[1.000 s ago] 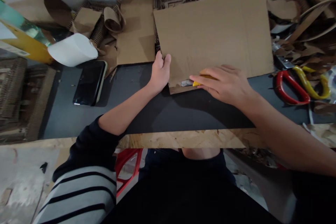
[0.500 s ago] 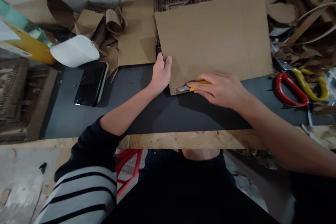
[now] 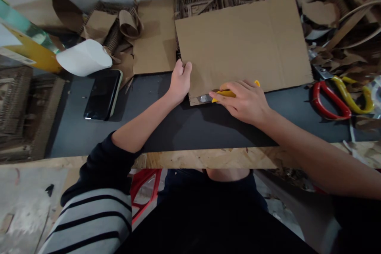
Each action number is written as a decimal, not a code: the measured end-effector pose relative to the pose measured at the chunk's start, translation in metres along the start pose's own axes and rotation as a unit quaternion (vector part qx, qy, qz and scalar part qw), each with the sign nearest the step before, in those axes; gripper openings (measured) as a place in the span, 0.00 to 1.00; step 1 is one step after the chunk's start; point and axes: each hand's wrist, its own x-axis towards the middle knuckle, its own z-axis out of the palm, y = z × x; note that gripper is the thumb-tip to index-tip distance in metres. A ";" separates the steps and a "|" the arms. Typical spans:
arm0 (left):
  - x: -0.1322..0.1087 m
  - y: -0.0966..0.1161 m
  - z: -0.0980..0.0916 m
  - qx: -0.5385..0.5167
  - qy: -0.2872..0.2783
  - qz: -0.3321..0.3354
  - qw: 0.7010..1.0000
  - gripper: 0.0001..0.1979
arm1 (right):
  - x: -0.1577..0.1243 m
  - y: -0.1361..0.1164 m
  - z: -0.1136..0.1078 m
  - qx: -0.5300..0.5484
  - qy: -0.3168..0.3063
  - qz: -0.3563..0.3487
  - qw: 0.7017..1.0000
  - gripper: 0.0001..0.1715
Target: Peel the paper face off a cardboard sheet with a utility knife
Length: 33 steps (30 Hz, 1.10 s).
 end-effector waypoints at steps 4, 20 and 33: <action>-0.004 0.001 0.001 0.005 -0.010 0.018 1.000 0.29 | 0.001 0.000 -0.007 -0.016 -0.040 -0.020 0.999 0.22; -0.007 0.011 -0.001 0.041 -0.055 0.082 0.994 0.31 | 0.005 0.006 -0.019 -0.038 -0.078 -0.001 0.996 0.30; -0.008 0.020 0.004 0.011 -0.055 0.049 0.997 0.21 | 0.006 0.013 -0.023 -0.031 -0.078 -0.003 0.996 0.29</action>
